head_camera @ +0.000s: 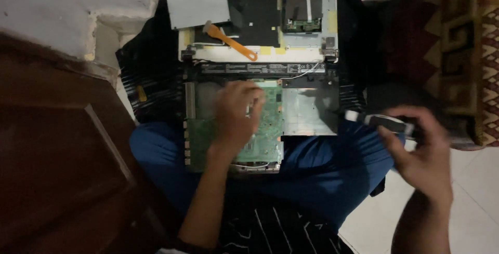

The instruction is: Disassembling a laptop by removing the optical drive and unscrewing internal components.

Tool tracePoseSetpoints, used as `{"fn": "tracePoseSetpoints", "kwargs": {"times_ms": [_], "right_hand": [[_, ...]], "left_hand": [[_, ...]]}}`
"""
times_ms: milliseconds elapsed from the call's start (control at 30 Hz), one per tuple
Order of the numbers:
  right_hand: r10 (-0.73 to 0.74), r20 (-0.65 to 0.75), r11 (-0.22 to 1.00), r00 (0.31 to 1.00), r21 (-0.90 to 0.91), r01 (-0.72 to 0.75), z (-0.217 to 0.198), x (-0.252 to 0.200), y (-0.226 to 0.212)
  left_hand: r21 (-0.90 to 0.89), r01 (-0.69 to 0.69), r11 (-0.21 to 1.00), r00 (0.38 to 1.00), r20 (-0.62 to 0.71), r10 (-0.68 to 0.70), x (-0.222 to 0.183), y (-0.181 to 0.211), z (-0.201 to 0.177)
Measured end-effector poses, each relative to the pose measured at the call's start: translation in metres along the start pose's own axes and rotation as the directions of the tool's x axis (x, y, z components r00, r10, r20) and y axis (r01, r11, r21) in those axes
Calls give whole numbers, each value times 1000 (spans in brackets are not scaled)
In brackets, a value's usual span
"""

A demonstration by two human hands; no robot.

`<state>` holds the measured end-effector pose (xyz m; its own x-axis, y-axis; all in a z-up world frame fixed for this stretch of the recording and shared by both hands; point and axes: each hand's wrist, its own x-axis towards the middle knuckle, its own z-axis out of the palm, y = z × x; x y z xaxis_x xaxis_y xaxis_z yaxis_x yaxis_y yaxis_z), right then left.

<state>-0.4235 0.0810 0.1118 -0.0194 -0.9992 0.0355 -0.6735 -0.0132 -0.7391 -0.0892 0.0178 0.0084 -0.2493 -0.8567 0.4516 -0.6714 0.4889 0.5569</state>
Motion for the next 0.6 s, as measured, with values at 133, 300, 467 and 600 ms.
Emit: {"fn": "tracePoseSetpoints", "kwargs": {"times_ms": [133, 300, 467, 600], "right_hand": [[-243, 154, 968, 958, -23, 249, 36, 30, -43], [-344, 125, 939, 931, 14, 345, 85, 61, -89], [-387, 157, 920, 909, -2, 392, 108, 73, -107], [-367, 181, 928, 913, 5, 372, 117, 77, -105]], "left_hand": [[90, 355, 930, 933, 28, -359, -10, 1, -43], [129, 306, 943, 952, -49, -302, -25, -21, -14], [22, 373, 927, 927, -59, -372, -22, -15, 2], [3, 403, 915, 915, -32, -402, -20, -11, -4]]}}
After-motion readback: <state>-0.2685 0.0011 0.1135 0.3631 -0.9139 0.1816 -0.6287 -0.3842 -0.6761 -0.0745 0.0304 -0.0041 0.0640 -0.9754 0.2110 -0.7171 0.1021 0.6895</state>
